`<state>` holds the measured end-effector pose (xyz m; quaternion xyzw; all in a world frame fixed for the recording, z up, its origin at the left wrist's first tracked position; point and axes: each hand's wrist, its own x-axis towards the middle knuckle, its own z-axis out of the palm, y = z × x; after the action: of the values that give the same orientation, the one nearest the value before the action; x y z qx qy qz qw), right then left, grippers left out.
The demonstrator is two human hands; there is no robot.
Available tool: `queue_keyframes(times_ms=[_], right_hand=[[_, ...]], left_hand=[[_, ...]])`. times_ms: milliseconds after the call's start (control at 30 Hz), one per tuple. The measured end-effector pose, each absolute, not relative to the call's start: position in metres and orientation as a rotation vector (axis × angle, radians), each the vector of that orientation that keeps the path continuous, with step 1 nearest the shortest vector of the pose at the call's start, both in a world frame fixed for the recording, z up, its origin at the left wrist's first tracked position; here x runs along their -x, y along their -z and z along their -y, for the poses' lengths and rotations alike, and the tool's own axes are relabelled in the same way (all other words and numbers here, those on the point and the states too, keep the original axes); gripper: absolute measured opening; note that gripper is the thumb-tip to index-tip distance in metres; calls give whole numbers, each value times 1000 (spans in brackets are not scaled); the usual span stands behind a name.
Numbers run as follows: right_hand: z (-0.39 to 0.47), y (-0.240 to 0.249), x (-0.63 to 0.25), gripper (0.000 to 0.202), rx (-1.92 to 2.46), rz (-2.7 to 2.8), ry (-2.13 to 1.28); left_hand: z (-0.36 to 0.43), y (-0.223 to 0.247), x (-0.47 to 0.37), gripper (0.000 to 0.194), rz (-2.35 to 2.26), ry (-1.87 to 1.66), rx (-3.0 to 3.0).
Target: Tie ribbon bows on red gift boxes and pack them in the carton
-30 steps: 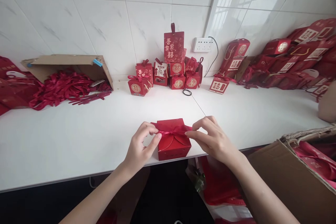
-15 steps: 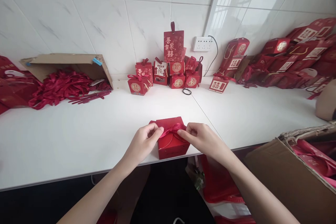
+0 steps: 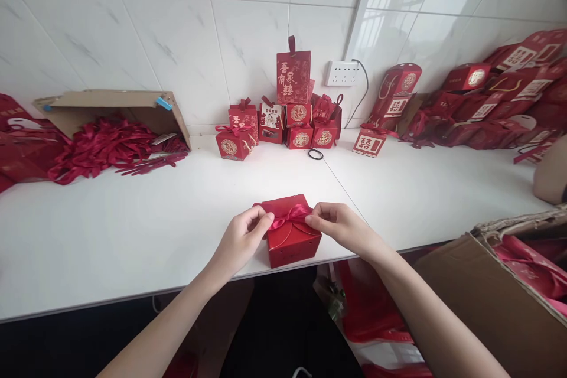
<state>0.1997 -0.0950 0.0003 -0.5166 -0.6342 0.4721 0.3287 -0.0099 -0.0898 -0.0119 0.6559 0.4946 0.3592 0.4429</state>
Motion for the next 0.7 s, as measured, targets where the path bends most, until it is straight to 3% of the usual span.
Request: queue_keyframes(times_ms=[300,700], right_hand=[[84,25,-211,38,940,1326,-1661],[83,43,-209,38,754,1064,-1788]], left_hand=[[89,15,13,38,-1186,-869,-1656],[84,30,16,36,-1049,-905,-1604]])
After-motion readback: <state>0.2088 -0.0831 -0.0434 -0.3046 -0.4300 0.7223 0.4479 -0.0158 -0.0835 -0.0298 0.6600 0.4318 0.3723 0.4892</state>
